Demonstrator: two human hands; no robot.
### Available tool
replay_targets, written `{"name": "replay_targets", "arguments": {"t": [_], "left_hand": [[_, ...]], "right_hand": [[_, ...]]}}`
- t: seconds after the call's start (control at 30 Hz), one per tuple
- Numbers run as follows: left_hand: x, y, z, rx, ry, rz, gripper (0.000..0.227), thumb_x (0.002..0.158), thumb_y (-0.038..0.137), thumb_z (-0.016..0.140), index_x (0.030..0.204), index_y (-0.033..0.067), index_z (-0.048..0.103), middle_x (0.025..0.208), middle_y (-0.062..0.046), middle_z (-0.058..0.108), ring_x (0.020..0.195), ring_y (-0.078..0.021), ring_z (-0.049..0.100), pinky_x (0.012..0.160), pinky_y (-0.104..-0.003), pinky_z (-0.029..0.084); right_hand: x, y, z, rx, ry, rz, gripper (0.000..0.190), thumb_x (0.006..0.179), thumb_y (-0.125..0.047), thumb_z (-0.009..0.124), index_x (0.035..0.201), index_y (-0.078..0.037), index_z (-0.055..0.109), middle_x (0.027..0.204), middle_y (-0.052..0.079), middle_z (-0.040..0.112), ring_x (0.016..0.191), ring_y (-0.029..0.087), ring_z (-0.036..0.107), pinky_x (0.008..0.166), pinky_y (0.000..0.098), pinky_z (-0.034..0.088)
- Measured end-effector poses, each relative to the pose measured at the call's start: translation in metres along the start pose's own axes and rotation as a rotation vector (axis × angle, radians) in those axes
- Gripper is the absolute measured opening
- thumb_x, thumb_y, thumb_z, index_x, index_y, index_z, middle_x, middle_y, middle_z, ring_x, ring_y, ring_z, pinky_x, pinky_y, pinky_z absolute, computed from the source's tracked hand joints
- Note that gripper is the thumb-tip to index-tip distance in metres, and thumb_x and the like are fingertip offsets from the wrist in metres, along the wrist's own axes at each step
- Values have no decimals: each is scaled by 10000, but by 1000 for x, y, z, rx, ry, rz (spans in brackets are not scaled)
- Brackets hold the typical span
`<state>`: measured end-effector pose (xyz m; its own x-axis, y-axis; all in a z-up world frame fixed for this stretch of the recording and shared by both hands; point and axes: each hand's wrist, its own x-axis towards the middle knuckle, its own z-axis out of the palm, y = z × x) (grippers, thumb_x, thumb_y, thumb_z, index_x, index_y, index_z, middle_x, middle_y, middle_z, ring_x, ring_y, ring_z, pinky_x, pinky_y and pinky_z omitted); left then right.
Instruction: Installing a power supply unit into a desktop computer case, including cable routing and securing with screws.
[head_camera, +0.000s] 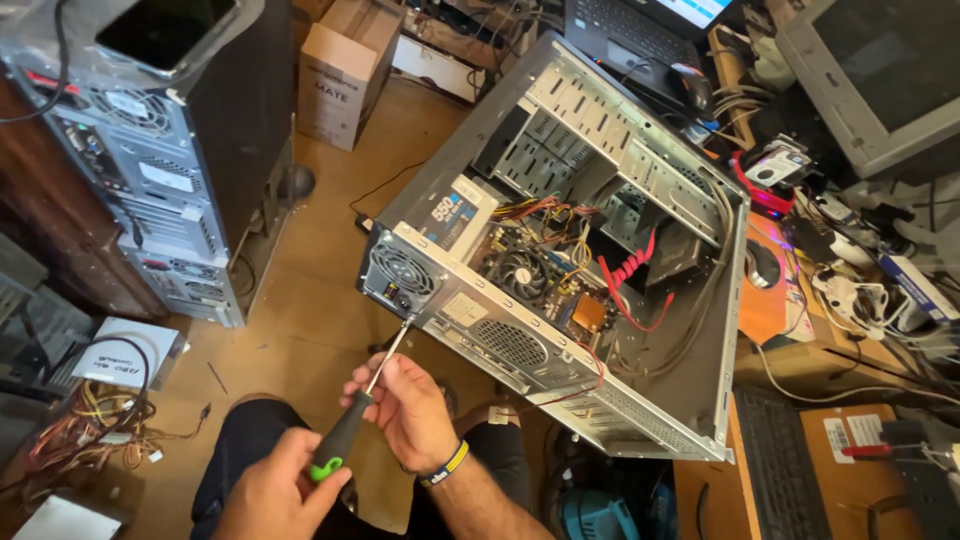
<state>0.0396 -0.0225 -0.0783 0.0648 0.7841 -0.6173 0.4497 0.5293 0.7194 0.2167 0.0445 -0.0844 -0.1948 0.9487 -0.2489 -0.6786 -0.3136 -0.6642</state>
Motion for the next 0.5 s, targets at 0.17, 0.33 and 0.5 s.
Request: {"name": "replay_targets", "arguments": {"t": [0.17, 0.33, 0.5], "left_hand": [[29, -48, 28, 460, 441, 466, 608, 674, 633, 776, 1212, 407, 605, 1023, 158, 756, 920, -136, 746, 696, -350, 560], [33, -28, 11, -818, -337, -139, 324, 1015, 197, 560, 1178, -66, 654, 873, -362, 738, 486, -374, 616, 389, -364, 415], [72, -53, 21, 448, 82, 193, 337, 735, 583, 771, 1002, 385, 719, 750, 93, 844, 699, -138, 804, 707, -310, 568]], "right_hand": [[9, 4, -12, -49, 31, -12, 190, 986, -195, 703, 998, -26, 617, 954, 160, 722, 825, 233, 740, 759, 362, 646], [9, -2, -10, 129, -80, 86, 228, 1005, -204, 675, 1045, 9, 604, 1003, 143, 667, 913, 244, 749, 826, 373, 662], [8, 7, -22, 110, -57, 76, 340, 987, -266, 725, 1178, -3, 625, 1020, 145, 699, 933, 255, 755, 859, 422, 646]]}}
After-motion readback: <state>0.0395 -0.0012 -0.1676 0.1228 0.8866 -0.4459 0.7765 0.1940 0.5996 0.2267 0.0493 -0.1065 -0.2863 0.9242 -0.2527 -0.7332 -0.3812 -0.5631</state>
